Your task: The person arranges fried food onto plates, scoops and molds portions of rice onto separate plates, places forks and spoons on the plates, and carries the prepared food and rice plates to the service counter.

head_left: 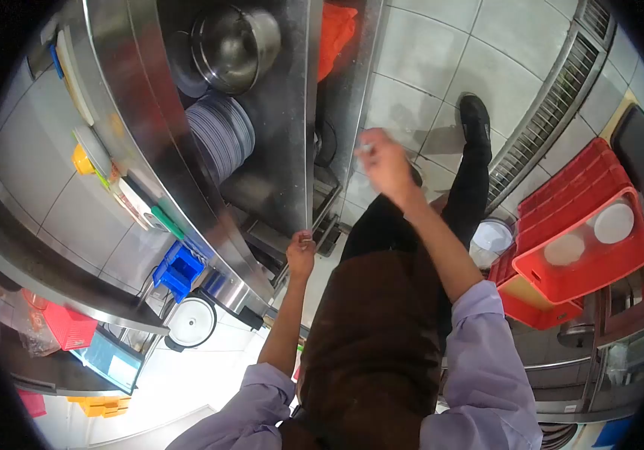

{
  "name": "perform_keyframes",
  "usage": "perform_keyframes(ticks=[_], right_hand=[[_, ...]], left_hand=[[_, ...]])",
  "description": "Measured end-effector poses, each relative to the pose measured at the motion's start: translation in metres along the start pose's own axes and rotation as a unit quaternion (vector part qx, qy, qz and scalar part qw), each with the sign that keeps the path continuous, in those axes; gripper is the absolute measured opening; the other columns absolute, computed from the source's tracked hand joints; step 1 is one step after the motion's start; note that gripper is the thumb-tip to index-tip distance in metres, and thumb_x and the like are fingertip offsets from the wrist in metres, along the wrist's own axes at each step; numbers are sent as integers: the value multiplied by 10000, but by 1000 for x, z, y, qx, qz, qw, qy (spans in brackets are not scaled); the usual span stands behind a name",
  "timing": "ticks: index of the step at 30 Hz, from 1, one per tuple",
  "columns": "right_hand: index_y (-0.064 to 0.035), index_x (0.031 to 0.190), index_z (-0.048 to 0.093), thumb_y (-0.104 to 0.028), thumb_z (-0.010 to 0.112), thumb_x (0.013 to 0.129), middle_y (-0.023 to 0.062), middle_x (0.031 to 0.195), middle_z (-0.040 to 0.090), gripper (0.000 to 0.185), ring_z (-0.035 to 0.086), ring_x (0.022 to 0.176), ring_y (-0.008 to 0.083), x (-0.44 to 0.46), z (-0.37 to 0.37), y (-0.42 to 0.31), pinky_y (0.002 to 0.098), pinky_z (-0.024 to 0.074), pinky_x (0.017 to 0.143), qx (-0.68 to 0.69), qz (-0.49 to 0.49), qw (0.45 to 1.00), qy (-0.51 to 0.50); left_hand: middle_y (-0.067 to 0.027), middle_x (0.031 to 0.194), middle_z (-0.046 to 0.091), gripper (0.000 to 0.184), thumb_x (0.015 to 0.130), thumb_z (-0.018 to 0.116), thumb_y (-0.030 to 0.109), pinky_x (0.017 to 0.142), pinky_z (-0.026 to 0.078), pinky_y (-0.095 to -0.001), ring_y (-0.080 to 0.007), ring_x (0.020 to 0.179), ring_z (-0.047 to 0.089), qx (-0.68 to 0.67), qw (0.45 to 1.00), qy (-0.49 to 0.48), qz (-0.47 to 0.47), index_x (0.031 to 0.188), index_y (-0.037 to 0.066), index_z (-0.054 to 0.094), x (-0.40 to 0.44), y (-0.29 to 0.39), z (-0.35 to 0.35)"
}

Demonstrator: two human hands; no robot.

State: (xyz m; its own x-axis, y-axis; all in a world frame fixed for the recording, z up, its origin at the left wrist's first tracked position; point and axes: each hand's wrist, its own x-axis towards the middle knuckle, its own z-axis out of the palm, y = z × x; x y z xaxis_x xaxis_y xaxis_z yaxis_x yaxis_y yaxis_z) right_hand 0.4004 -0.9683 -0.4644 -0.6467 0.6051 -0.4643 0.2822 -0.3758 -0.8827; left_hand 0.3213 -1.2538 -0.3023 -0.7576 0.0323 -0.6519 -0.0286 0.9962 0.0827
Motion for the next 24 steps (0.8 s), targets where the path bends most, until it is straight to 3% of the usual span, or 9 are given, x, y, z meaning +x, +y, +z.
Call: perform_keyframes(ticks=[1,3,4,5,7,8,14,19,24], right_hand=[[-14,1033,579,-171,684,800,163,965,612,300,623,846,370,7,18,-28,436,509,745,1,-49,999,-16],[-32,1086,558,-203,669,812,169,1074,575,341,598,949,374,20,61,-82,444,505,780,20,-127,990,-60],[-38,1089,552,-241,671,809,170,1138,546,366,579,991,381,28,82,-114,455,494,814,-33,-136,985,-97],[-27,1096,552,-244,680,792,168,1159,531,395,566,1008,383,36,106,-137,449,478,858,-27,-201,977,-63],[8,1266,464,-329,603,857,225,1386,425,548,456,1241,361,57,144,-174,416,383,1042,-271,-270,909,-165],[8,1266,464,-329,603,857,225,1386,425,548,456,1241,361,66,168,-170,416,383,1042,-285,-293,896,-172],[8,1275,459,-304,600,858,219,1384,429,540,459,1237,353,86,192,-128,413,383,1041,-422,-301,823,-234],[9,1282,455,-283,597,859,215,1382,432,533,462,1233,346,75,156,-108,409,384,1040,-448,-254,825,-232],[9,1289,451,-262,595,860,211,1381,435,528,465,1229,339,62,118,-100,406,384,1039,-438,-193,849,-223]], left_hand=[[-43,976,631,236,855,569,39,705,477,-244,-128,816,613,-6,1000,2,3,1088,73,590,9,-1,-2],[-36,923,650,215,846,570,80,675,510,-287,-147,806,631,-108,984,93,-110,1057,44,592,26,2,-11],[-36,923,650,215,846,570,80,675,510,-287,-147,806,631,-125,983,95,-99,1057,44,592,36,0,-16],[-45,1030,623,236,866,550,106,757,494,-341,-138,902,603,-222,958,150,-106,1095,53,580,45,-6,-21],[-54,1137,596,258,887,529,132,839,478,-394,-129,998,575,-347,908,210,-107,1132,62,567,69,-27,-21],[-55,1138,595,259,888,529,134,840,478,-394,-130,1000,575,-383,889,224,-109,1134,61,566,84,-38,-16],[-56,1144,592,268,893,529,144,848,475,-391,-135,1009,571,-606,733,267,-156,1144,59,561,150,-57,18],[-57,1149,590,275,897,529,153,855,472,-389,-139,1017,568,-707,643,230,-183,1153,57,557,162,-47,56],[-58,1155,587,283,901,529,162,861,470,-387,-142,1025,565,-753,593,205,-196,1162,55,553,164,-32,73]])
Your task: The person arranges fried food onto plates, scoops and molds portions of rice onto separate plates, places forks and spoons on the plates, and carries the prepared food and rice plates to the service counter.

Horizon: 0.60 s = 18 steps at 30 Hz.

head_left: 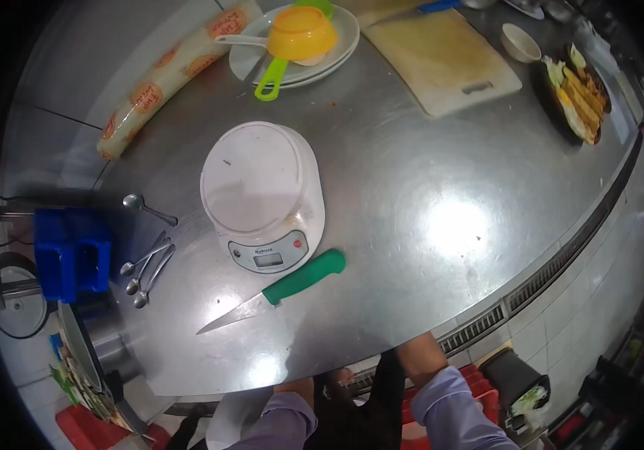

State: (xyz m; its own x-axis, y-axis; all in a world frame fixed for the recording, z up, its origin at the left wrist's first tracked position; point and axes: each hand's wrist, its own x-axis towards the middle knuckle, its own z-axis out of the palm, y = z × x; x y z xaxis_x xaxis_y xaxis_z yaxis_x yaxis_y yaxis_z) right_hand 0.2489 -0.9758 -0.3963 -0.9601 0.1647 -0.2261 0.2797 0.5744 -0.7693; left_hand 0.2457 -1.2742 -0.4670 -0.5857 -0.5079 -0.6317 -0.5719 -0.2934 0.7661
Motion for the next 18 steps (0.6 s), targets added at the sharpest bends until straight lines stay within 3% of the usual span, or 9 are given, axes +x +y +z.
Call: perform_keyframes(ticks=[18], right_hand=[[10,1316,436,-188,586,864,195,1374,446,516,474,1215,315,-56,-20,37,395,386,1035,221,176,959,30]], left_hand=[[-61,1174,578,313,915,528,195,885,461,-379,-156,1054,554,-31,998,-39,-40,1193,49,538,-13,-4,48]])
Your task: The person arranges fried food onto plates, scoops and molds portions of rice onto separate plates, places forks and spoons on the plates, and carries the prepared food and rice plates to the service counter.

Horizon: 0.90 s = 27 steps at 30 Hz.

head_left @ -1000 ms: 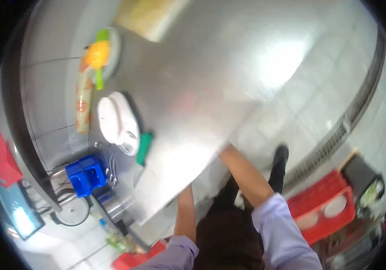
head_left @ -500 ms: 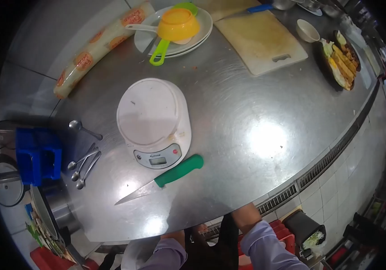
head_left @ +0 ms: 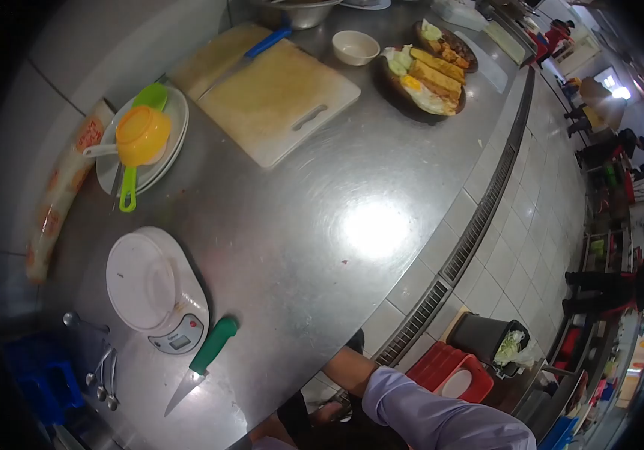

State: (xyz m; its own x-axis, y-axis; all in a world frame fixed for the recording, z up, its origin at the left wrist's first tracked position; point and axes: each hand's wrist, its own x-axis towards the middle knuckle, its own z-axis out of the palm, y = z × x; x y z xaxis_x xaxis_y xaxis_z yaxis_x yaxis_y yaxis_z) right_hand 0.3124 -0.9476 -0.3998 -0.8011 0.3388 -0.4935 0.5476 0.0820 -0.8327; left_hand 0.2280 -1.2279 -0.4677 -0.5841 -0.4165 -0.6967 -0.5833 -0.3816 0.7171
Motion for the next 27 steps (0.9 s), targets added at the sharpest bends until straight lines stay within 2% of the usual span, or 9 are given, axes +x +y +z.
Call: perform_keyframes(ticks=[16,20,27], right_hand=[[12,1339,423,-122,577,867,181,1369,456,514,483,1203,292,-17,1,11,385,388,1032,107,87,990,9],[12,1345,420,-105,575,868,177,1368,459,515,485,1200,287,-25,-27,19,383,388,1031,145,117,983,8],[12,1355,414,-76,572,870,171,1365,463,518,489,1195,277,11,-63,-7,378,389,1030,145,131,981,-14]], left_hand=[[-64,1191,570,343,928,527,223,906,454,-372,-168,1080,544,-31,999,-24,-16,1220,43,524,-9,-11,5],[-65,1196,568,351,932,527,230,911,452,-370,-171,1086,541,-32,999,-20,-19,1227,41,521,-27,-25,27],[-66,1203,564,365,937,526,243,920,448,-367,-176,1097,537,-90,995,-14,-29,1239,38,515,-46,-18,65]])
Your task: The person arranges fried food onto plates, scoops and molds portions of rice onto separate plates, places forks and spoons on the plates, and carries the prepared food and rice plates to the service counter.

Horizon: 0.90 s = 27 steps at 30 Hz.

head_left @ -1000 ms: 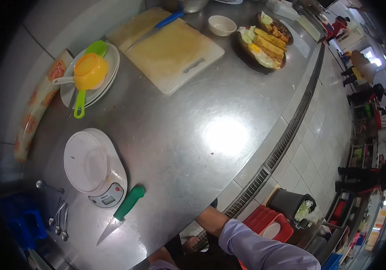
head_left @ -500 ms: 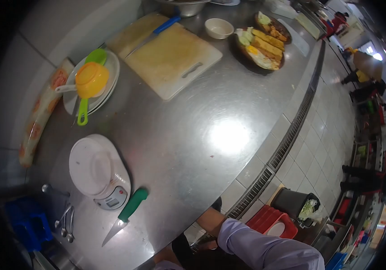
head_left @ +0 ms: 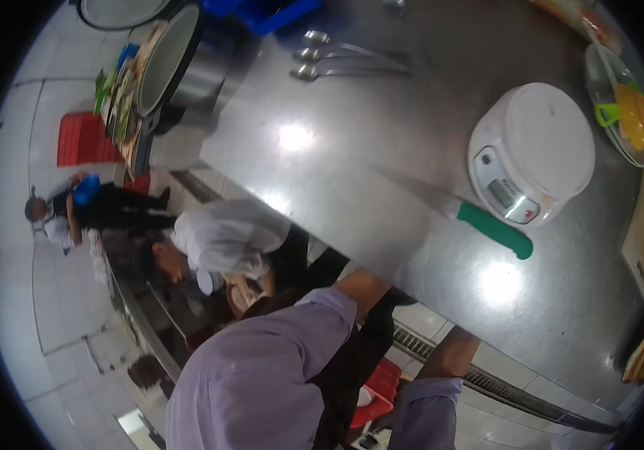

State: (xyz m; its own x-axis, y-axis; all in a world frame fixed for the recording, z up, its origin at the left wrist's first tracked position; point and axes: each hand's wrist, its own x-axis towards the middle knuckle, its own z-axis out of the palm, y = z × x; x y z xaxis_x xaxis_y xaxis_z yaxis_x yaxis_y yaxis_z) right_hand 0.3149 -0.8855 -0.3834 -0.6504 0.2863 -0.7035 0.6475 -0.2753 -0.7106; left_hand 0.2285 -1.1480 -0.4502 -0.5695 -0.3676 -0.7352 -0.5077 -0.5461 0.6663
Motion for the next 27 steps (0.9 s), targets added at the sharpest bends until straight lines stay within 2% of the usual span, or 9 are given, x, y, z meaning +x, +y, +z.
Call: perform_keyframes(ticks=[13,17,20,22,23,24,25,26,27], right_hand=[[13,1374,403,-23,565,872,160,1361,472,529,496,1185,259,19,24,-61,370,390,1027,16,-38,999,-20],[14,1380,400,-6,563,873,156,1359,474,533,498,1182,254,-26,51,-78,368,390,1026,-27,-49,997,-56],[33,1345,441,77,588,784,117,1266,538,582,541,1094,224,-97,68,-84,347,449,927,-101,-65,990,-78],[47,1287,495,54,584,745,118,1210,578,549,573,1053,236,-123,67,-78,350,474,885,-111,-59,978,-168],[47,1269,506,36,595,729,128,1165,602,547,595,1015,247,-138,68,-75,351,488,856,-70,-73,963,-249],[42,1233,533,38,625,709,125,1116,623,532,604,1002,253,-131,57,-54,351,489,856,-129,-77,946,-287],[42,1207,549,47,642,690,121,1094,632,525,608,993,256,-154,72,-61,358,489,858,-110,-35,952,-284],[42,1181,565,56,658,670,117,1071,640,519,611,984,260,-180,81,-70,365,488,861,-99,12,954,-282],[42,1181,565,56,658,670,117,1071,640,519,611,984,260,-191,89,-71,365,488,861,-93,-2,955,-281]], left_hand=[[-69,1217,558,391,948,526,266,938,442,-361,-186,1118,529,-129,989,-70,-21,1261,33,504,-90,35,-2],[-70,1222,556,399,951,526,273,943,440,-359,-189,1125,526,-190,971,-141,-22,1268,32,500,-155,70,-26],[-87,1276,557,420,975,495,284,1021,416,-374,-202,1159,534,-222,958,-180,3,1311,33,484,-211,92,-66],[-104,1289,549,439,983,499,284,1031,402,-364,-191,1184,519,-200,972,-123,24,1340,31,467,-232,84,-98],[-92,1232,580,411,972,524,254,993,425,-353,-181,1137,543,-168,985,-33,14,1317,33,491,-240,76,-117],[-63,1111,613,332,962,541,222,922,453,-325,-161,1038,568,-152,987,-15,56,1235,34,545,-262,95,-130],[-34,1001,611,248,956,546,192,865,458,-295,-135,951,566,-155,984,32,82,1144,32,577,-276,100,-145],[-22,976,602,209,947,552,170,840,457,-275,-124,931,558,-149,983,49,92,1103,33,579,-290,107,-159],[-35,996,609,214,923,576,136,829,463,-285,-128,932,561,-127,978,129,99,1111,33,577,-304,117,-166]])
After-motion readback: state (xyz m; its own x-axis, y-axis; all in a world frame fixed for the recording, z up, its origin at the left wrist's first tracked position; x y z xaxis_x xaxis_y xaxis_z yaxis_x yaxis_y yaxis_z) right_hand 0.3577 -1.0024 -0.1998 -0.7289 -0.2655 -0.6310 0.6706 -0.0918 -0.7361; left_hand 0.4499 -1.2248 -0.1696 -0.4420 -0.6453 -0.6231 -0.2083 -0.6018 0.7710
